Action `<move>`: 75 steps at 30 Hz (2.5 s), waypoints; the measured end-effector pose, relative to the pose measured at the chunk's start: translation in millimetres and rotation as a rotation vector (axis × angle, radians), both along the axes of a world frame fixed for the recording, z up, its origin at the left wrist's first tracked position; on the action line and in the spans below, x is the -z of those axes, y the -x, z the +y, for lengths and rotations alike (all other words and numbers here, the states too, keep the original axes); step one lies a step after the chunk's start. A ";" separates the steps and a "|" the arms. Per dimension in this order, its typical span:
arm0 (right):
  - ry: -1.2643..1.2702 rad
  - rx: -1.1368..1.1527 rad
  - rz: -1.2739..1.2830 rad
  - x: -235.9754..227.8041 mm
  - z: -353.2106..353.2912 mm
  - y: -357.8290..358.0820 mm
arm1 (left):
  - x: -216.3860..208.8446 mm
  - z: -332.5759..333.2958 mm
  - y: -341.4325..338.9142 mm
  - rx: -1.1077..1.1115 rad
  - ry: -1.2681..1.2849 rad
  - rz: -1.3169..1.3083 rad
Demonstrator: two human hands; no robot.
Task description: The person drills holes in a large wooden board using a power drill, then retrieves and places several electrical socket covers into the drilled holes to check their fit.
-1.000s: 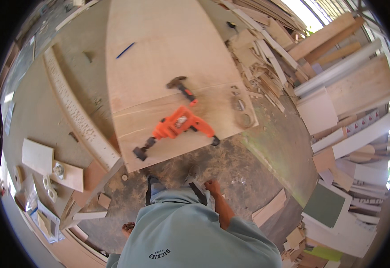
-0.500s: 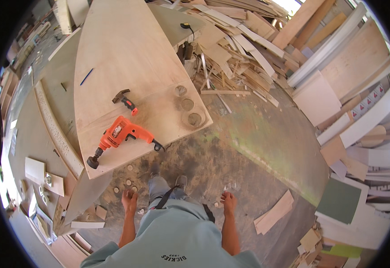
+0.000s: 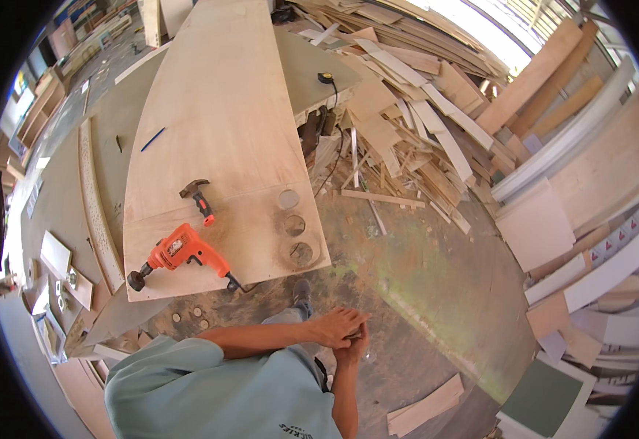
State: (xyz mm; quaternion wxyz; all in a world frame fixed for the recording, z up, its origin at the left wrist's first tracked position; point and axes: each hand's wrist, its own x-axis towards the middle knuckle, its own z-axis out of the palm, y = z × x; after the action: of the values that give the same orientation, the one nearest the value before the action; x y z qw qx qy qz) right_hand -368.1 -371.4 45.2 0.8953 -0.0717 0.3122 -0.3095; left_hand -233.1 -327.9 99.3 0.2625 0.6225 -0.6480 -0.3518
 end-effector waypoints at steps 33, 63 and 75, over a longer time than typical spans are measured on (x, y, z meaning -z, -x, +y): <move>1.145 -0.284 0.443 -60.4 -146.8 -299.7 | 27.8 319.8 139.6 -3.113 0.751 0.382; 2.823 -1.321 -0.706 -45.3 815.3 -550.2 | 14.4 986.6 -339.8 -2.232 -0.587 -0.425; 2.121 -1.284 0.074 -51.0 775.6 -508.3 | 111.6 1074.5 -336.5 -2.220 -0.862 -0.873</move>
State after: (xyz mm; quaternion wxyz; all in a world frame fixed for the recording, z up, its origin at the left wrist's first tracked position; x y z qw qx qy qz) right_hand 140.2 404.2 96.2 0.3755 -0.9089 -0.1588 0.0876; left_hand 103.4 746.6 -12.3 -0.0427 0.9276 0.3548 0.1090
